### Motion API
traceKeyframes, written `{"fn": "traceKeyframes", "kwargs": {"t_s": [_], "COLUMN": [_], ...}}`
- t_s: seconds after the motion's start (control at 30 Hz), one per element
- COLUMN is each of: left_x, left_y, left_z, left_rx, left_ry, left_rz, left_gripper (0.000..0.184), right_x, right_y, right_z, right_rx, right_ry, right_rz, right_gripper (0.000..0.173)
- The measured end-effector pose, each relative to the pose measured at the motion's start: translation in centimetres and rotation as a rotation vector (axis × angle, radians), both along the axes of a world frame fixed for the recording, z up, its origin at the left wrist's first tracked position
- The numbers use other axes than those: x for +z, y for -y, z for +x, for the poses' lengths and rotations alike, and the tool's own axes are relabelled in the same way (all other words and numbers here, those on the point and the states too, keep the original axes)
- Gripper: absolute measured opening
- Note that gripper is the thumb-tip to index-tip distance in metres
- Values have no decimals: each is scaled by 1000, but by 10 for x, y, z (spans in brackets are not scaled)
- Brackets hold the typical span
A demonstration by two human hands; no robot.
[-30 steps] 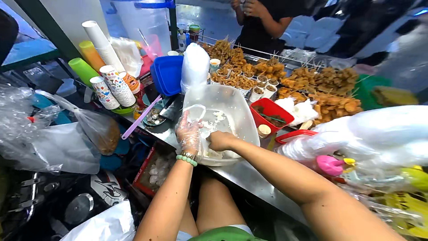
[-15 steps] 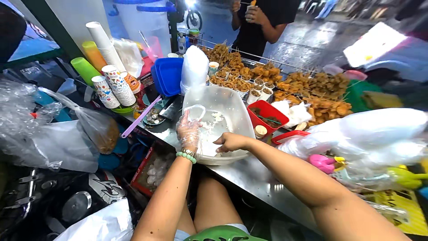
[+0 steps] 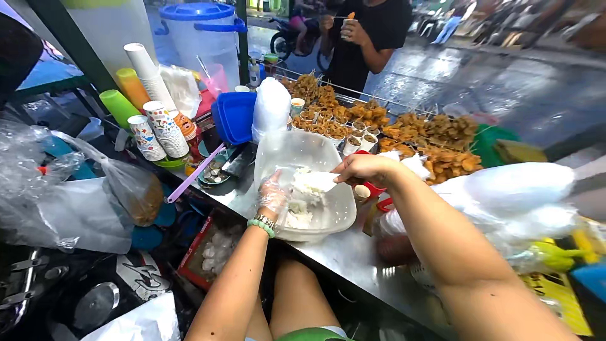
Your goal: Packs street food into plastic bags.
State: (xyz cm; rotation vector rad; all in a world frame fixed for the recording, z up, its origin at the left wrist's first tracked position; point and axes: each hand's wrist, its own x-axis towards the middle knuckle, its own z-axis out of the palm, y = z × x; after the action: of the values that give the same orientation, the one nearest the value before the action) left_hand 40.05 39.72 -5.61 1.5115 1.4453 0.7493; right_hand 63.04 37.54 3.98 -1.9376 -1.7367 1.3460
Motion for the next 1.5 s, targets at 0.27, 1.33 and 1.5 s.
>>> {"fn": "traceKeyframes", "kwargs": {"t_s": [0.27, 1.33, 1.5], "left_x": [12, 33, 27], "left_y": [5, 34, 22], "left_z": [3, -17, -31], "left_rx": [-233, -129, -171], "left_ry": [-167, 7, -282], "left_rz": [-22, 293, 309], "left_gripper": [73, 28, 35], "right_x": [11, -73, -51], "right_y": [-27, 17, 37], "right_z": [-104, -34, -35], "right_rx": [288, 417, 463], "right_ry": [759, 520, 317], "right_rz": [29, 829, 914], "right_gripper": [24, 10, 16]}}
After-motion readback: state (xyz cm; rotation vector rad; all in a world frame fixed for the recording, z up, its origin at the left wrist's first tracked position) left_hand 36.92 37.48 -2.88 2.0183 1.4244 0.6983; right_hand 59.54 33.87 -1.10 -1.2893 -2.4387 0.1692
